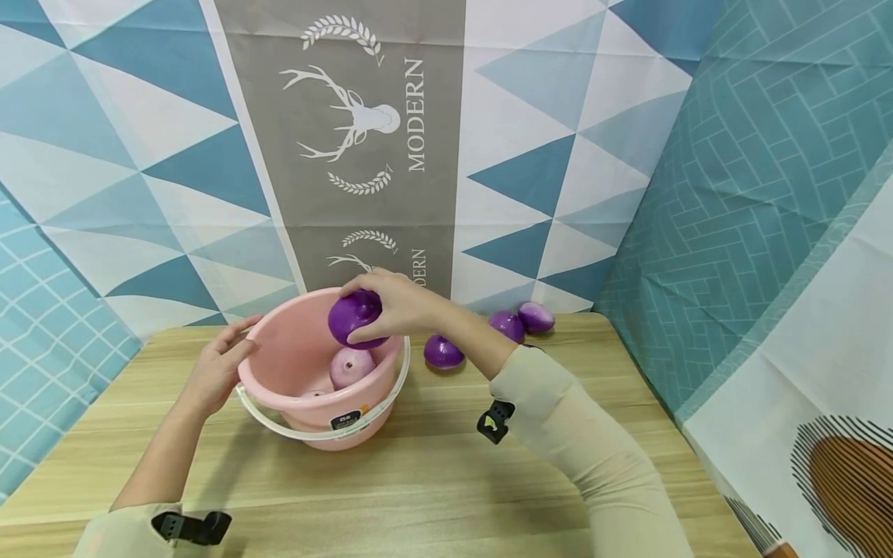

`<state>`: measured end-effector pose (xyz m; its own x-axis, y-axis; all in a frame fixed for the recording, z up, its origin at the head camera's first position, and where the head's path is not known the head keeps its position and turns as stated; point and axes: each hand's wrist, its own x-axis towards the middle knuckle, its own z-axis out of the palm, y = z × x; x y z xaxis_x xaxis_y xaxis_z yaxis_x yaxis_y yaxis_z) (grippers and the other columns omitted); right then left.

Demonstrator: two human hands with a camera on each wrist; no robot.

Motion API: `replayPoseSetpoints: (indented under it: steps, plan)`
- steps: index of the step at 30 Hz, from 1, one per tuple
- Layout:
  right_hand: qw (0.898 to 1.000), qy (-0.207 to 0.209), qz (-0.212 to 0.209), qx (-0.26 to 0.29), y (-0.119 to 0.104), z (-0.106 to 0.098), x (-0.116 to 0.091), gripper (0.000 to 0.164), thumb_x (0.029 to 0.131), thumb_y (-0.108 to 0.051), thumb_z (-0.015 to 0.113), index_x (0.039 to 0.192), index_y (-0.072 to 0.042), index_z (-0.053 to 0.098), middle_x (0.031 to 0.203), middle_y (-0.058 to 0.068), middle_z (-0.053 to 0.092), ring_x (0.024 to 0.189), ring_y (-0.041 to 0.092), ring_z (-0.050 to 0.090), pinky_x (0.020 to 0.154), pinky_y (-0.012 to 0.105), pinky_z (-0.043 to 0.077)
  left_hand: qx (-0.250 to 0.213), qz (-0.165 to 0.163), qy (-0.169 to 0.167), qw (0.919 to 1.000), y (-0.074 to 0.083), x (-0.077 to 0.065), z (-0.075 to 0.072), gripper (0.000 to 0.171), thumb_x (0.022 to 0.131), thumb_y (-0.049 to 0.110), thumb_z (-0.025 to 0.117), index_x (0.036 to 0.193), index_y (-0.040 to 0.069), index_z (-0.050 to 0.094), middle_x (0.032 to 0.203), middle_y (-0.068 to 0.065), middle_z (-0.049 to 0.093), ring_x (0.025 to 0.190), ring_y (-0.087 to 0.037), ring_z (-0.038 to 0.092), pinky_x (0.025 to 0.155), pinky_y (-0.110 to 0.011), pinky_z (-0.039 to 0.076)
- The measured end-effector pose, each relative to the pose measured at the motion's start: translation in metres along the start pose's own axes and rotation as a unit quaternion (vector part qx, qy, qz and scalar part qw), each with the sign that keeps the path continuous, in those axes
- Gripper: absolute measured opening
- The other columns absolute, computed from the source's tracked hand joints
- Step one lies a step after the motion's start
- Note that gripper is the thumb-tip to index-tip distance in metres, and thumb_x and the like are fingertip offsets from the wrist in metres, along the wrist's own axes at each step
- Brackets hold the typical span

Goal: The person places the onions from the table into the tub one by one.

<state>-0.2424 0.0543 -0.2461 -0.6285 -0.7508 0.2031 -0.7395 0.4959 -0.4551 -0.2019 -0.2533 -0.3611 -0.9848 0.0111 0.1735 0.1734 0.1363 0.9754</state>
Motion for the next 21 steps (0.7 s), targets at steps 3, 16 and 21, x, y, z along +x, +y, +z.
replayPoseSetpoints:
  steps: [3,16,21]
  plan:
    - [1.000,-0.002,-0.006,-0.003,-0.002,0.004,0.003,0.059,0.072,-0.037,0.079,0.125,-0.021,0.057,0.121,0.001,0.054,0.111,0.014,0.049,0.095,0.031,0.045,0.004,-0.002,0.001,1.0000,0.000,0.000,0.000,0.049,0.095,0.014,0.048,0.140,0.002,0.034,0.104,0.015,0.054,0.087,0.002,0.060,0.068,-0.019,0.055]
    - [0.999,-0.001,-0.035,-0.016,-0.009,0.018,0.010,0.056,0.073,-0.035,0.078,0.123,-0.020,0.058,0.120,-0.002,0.057,0.111,0.012,0.046,0.096,0.028,0.042,0.010,0.004,0.004,0.9999,0.002,-0.001,0.001,0.048,0.095,0.012,0.046,0.140,-0.001,0.033,0.101,0.017,0.056,0.087,0.001,0.060,0.066,-0.020,0.055]
    - [0.999,-0.013,-0.042,-0.007,-0.009,0.026,0.014,0.056,0.073,-0.035,0.078,0.123,-0.019,0.058,0.120,-0.002,0.057,0.111,0.011,0.048,0.096,0.024,0.042,0.010,0.004,0.004,0.9999,0.001,-0.001,0.000,0.049,0.095,0.011,0.047,0.140,-0.001,0.033,0.100,0.017,0.056,0.086,0.001,0.060,0.066,-0.019,0.055]
